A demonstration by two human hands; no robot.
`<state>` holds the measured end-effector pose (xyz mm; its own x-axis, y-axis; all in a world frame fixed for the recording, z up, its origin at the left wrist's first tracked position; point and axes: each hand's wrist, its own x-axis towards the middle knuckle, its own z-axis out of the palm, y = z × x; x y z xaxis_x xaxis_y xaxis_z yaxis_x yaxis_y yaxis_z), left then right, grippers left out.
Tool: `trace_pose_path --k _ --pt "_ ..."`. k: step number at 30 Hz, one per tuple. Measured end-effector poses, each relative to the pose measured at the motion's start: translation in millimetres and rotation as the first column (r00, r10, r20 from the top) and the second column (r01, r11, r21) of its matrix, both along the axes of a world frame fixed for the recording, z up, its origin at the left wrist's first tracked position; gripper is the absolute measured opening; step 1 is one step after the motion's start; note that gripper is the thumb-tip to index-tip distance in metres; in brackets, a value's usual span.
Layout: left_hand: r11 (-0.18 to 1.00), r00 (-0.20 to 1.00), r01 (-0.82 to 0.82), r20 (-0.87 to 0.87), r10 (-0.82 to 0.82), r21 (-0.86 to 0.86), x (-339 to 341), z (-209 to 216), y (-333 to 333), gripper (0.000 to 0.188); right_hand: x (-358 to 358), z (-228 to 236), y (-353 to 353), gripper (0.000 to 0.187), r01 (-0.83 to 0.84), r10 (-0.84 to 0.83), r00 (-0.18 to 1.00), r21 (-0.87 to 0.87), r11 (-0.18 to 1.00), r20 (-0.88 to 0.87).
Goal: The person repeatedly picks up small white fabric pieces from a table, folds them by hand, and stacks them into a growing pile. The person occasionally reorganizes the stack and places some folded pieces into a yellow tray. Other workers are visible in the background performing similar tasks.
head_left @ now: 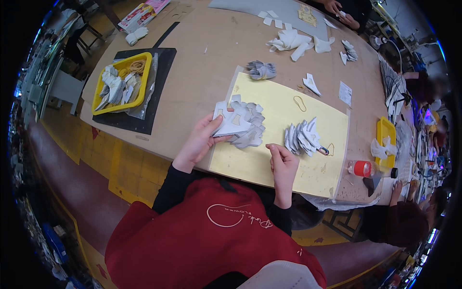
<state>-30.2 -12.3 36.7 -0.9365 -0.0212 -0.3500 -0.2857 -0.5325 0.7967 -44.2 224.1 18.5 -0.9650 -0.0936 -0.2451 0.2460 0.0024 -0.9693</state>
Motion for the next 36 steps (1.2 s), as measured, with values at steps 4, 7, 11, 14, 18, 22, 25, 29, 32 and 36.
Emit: trace_pose_path --k 4,7,11,14,18,22,25,29,32,36 --pt "0.999 1.0 -0.024 0.012 0.025 -0.041 3.3 -1.3 -2.4 0.042 -4.3 0.8 2.5 0.02 0.064 -0.064 0.997 -0.001 0.998 -0.037" --pt "0.993 0.995 -0.093 0.022 0.095 -0.077 4.8 -6.7 -14.0 0.042 -7.1 4.4 9.9 0.019 0.088 -0.088 0.995 -0.004 0.996 -0.047" --pt "0.987 0.989 -0.148 -0.016 0.147 -0.064 5.5 -9.2 -24.9 0.041 -8.2 -18.1 8.0 0.017 -0.01 0.044 0.988 0.223 0.975 -0.149" --pt "0.989 0.99 -0.14 -0.024 0.139 -0.054 4.2 -7.2 -26.0 0.041 -4.8 -26.9 -6.2 0.021 -0.047 0.175 0.961 0.497 0.867 -0.216" --pt "0.987 0.988 -0.152 -0.005 0.152 -0.051 5.1 -7.7 -26.1 0.041 -1.4 -36.3 -19.7 0.032 -0.034 0.286 0.925 0.694 0.719 -0.251" --pt "0.99 0.991 -0.132 -0.005 0.132 -0.056 6.5 -7.3 -26.0 0.041 -0.9 -33.4 -23.0 0.032 -0.028 0.27 0.926 0.665 0.746 -0.264" --pt "0.996 0.998 -0.062 0.017 0.064 -0.064 7.0 -6.5 -23.4 0.041 0.5 -33.9 -18.3 0.025 -0.109 0.194 0.965 0.403 0.909 -0.177" --pt "1.0 0.999 0.003 0.047 -0.001 -0.03 5.7 -3.0 -6.1 0.042 3.1 -16.6 -15.2 0.016 -0.14 0.166 0.977 0.18 0.974 -0.138" --pt "0.998 0.998 0.057 0.015 -0.057 -0.006 3.9 -2.9 1.0 0.042 0.2 -6.3 -16.8 0.013 -0.093 0.118 0.979 0.154 0.984 -0.168" --pt "1.0 0.999 0.026 0.018 -0.026 -0.017 5.8 -4.8 -2.7 0.042 -8.2 -7.0 -11.4 0.011 -0.056 0.122 0.97 0.294 0.954 -0.209"
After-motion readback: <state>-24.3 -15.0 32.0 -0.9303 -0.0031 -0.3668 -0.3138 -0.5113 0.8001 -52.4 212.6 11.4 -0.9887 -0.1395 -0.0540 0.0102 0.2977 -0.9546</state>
